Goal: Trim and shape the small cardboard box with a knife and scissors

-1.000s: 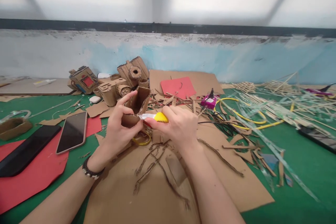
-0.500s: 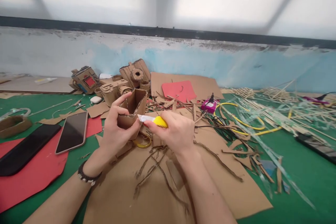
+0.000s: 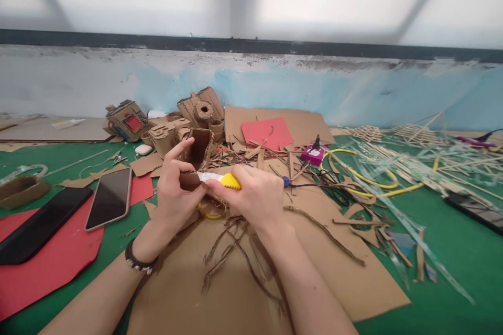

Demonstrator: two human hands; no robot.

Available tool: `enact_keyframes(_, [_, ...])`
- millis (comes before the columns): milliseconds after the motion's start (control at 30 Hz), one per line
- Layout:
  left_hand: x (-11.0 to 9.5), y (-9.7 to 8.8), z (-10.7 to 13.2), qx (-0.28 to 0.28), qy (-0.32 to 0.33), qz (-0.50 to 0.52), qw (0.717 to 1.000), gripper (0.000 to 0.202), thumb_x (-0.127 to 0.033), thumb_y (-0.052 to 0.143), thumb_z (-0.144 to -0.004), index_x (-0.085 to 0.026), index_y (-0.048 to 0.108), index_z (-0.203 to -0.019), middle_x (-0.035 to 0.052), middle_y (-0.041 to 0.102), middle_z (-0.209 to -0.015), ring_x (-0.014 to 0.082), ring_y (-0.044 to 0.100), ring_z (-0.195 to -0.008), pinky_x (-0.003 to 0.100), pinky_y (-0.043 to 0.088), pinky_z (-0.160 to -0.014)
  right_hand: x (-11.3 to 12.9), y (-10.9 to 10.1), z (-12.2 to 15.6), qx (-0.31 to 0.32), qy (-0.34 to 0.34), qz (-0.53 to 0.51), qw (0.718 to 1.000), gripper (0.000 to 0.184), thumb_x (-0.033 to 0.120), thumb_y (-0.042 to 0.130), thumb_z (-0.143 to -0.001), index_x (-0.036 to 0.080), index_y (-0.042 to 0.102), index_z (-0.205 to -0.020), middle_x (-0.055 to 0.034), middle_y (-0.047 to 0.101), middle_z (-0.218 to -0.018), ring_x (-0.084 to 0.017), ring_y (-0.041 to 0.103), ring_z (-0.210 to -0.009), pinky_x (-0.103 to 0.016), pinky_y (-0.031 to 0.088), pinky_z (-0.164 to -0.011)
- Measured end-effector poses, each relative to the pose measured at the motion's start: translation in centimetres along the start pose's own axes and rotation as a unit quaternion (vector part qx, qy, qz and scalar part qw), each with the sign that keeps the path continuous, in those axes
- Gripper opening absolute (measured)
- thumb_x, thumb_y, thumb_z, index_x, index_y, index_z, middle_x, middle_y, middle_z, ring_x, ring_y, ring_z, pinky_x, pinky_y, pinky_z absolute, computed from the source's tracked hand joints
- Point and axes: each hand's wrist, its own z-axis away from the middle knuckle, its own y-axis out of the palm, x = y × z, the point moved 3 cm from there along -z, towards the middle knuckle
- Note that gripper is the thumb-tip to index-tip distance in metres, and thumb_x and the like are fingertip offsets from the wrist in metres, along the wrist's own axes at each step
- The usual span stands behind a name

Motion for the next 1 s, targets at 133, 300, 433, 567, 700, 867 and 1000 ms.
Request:
enact_keyframes(133, [0.0, -0.1, -0.1, 0.006, -0.016, 0.017, 1.0, 0.031, -0.017, 0.077, -0.092, -0.026, 0.048, -0.098, 0.0179, 0.065, -0.154, 0.0346, 0.063, -0.147, 0.051, 0.063, -0.106, 0.5, 0.2, 0.1, -0.02, -0.016, 0.015, 1.0, 0.077, 0.079, 0.042, -0.108, 0.021, 0.061, -0.061, -0.0002, 0.054, -0.052, -0.012, 0.038, -0.05, -0.032, 0.02, -0.054])
enact_keyframes(300, [-1.3, -1.1, -0.3, -0.024, -0.027, 0.032, 0.999, 0.034, -0.012, 0.075, -0.09, -0.027, 0.045, -0.094, 0.0159, 0.068, -0.151, 0.0321, 0.07, -0.139, 0.05, 0.064, -0.103, -5.1, -0.5, -0.7, 0.006, 0.15, 0.076, 0.986, 0.083, 0.096, 0.04, -0.095, 0.023, 0.058, -0.058, -0.0011, 0.053, -0.051, -0.014, 0.036, -0.051, -0.032, 0.018, -0.058])
enact_keyframes(433, [-1.4, -1.4, -0.4, -0.04, -0.054, 0.04, 0.997, 0.034, -0.014, 0.076, -0.091, -0.028, 0.045, -0.096, 0.0164, 0.066, -0.156, 0.0329, 0.069, -0.14, 0.053, 0.062, -0.107, -9.3, -1.6, -0.9, -0.006, 0.222, 0.098, 0.97, 0.084, 0.089, 0.025, -0.103, 0.025, 0.059, -0.061, -0.0004, 0.047, -0.048, -0.017, 0.036, -0.05, -0.033, 0.022, -0.059])
enact_keyframes(567, [-0.5, -0.5, -0.3, -0.017, -0.019, 0.023, 0.999, 0.032, -0.018, 0.078, -0.093, -0.027, 0.047, -0.098, 0.0176, 0.066, -0.155, 0.0343, 0.066, -0.145, 0.053, 0.062, -0.108, -6.5, -0.4, -0.7, 0.051, 0.183, -0.004, 0.982, 0.08, 0.091, 0.033, -0.1, 0.024, 0.052, -0.062, 0.0016, 0.051, -0.053, -0.014, 0.042, -0.05, -0.028, 0.026, -0.056])
enact_keyframes(700, [0.1, -0.1, 0.1, -0.019, -0.006, 0.011, 1.0, 0.031, -0.017, 0.077, -0.094, -0.027, 0.048, -0.099, 0.0183, 0.066, -0.153, 0.0335, 0.063, -0.148, 0.051, 0.063, -0.108, -2.3, 0.1, -0.6, 0.062, 0.111, -0.066, 0.99, 0.081, 0.092, 0.029, -0.101, 0.024, 0.046, -0.061, 0.0021, 0.05, -0.052, -0.013, 0.044, -0.05, -0.027, 0.027, -0.054])
enact_keyframes(867, [0.2, 0.0, 0.3, -0.021, -0.017, -0.012, 1.0, 0.027, -0.016, 0.074, -0.095, -0.026, 0.049, -0.098, 0.0181, 0.065, -0.154, 0.0354, 0.06, -0.151, 0.053, 0.063, -0.108, -0.8, 0.5, 0.1, 0.089, 0.043, -0.073, 0.992, 0.083, 0.092, 0.032, -0.101, 0.022, 0.056, -0.063, 0.0013, 0.055, -0.054, -0.012, 0.043, -0.049, -0.027, 0.028, -0.054])
enact_keyframes(1000, [0.2, 0.1, 0.4, -0.011, -0.007, -0.012, 1.0, 0.026, -0.014, 0.073, -0.094, -0.026, 0.05, -0.098, 0.0177, 0.063, -0.156, 0.0353, 0.059, -0.152, 0.054, 0.062, -0.11, -0.6, 0.8, 0.2, 0.076, 0.045, -0.062, 0.994, 0.082, 0.089, 0.033, -0.103, 0.022, 0.061, -0.064, 0.0005, 0.057, -0.054, -0.012, 0.043, -0.049, -0.027, 0.028, -0.055])
